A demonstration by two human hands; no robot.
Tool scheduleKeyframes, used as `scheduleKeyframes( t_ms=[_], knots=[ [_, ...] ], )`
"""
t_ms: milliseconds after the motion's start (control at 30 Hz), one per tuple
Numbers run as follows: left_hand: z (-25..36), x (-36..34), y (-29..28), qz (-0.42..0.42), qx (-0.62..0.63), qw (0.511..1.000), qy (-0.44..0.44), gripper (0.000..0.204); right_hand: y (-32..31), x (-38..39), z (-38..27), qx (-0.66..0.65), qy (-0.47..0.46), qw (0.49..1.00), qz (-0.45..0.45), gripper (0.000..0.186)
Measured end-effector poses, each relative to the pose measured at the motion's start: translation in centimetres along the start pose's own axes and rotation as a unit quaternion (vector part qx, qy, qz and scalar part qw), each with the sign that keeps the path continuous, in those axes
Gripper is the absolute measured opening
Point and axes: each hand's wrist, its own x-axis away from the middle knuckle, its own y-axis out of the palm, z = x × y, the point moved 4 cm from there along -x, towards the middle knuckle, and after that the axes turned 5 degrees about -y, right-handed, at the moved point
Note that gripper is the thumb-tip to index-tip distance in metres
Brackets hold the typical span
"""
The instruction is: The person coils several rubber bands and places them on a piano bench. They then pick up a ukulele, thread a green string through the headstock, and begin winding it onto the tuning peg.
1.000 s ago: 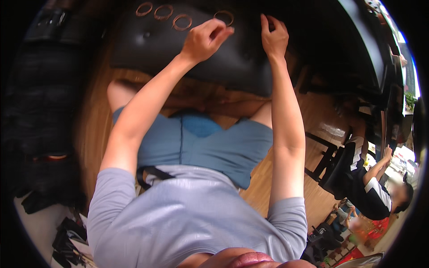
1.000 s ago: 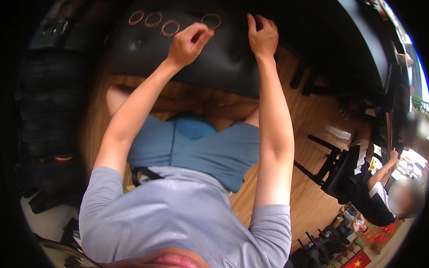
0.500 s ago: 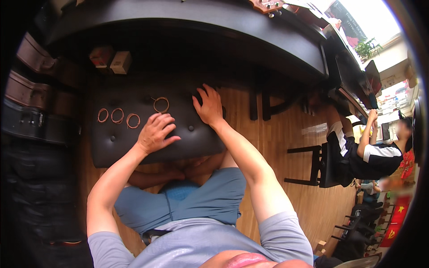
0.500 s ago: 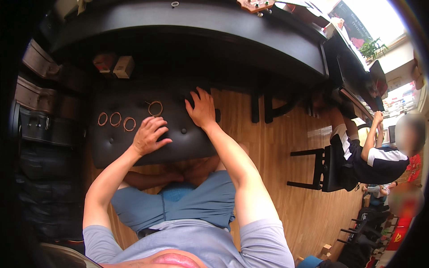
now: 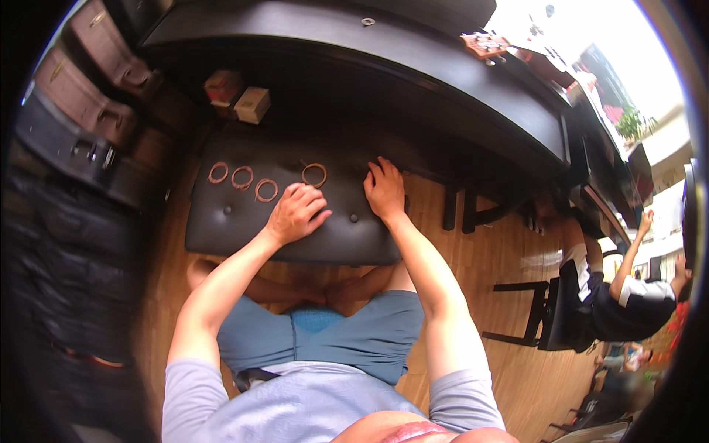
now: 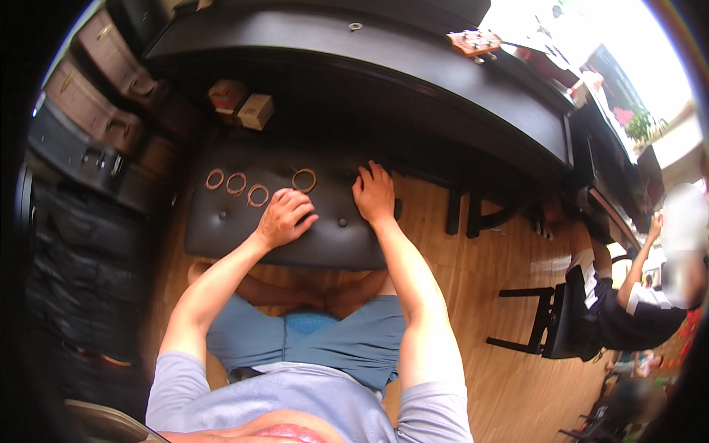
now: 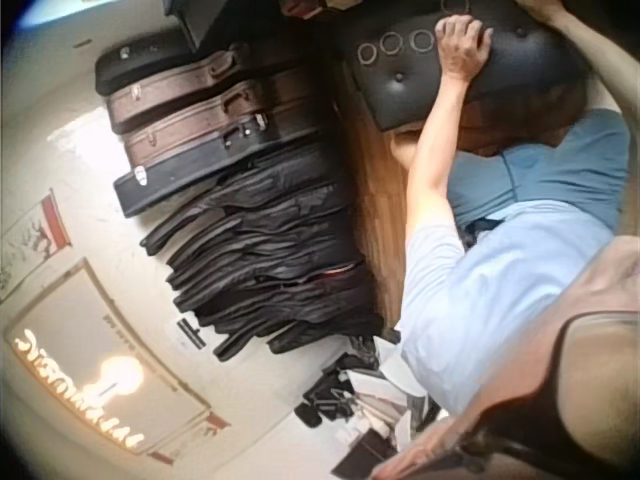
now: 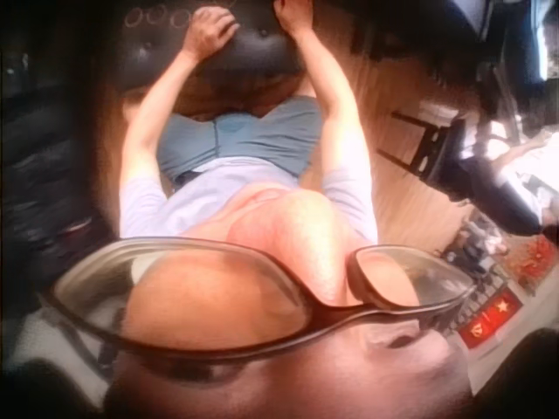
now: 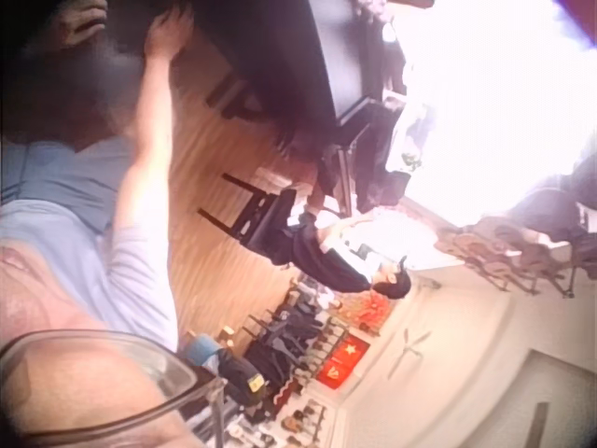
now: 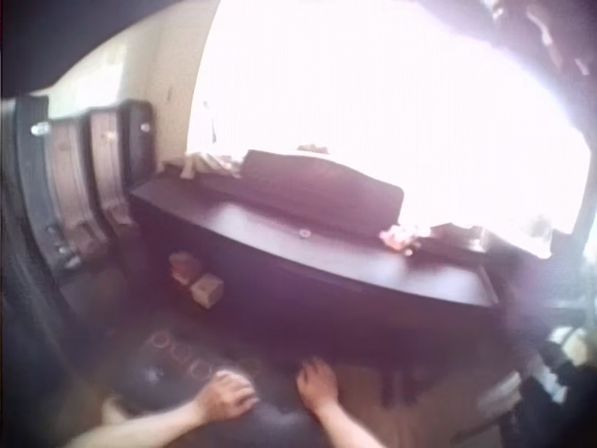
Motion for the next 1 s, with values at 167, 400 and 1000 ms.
scheduleKeyframes(
  t_ms=[167, 400, 1000],
  knots=[
    [-1.8, 2.9, -1.8, 0.182, -0.036, 0.962, -0.198, 0.023, 0.5, 0.0, -0.5, 0.028, -0.012, 0.999, 0.010, 0.033],
    [-6.7, 7.5, -8.8, 0.207, -0.122, 0.936, -0.256, 0.054, 0.4, 1.0, -1.0, 0.019, -0.016, 1.000, 0.011, 0.030],
    [-11.8, 10.3, -8.0, 0.082, -0.197, 0.944, -0.252, 0.033, -1.0, -0.4, -13.6, -0.086, -0.272, 0.958, -0.034, 0.048]
  ],
)
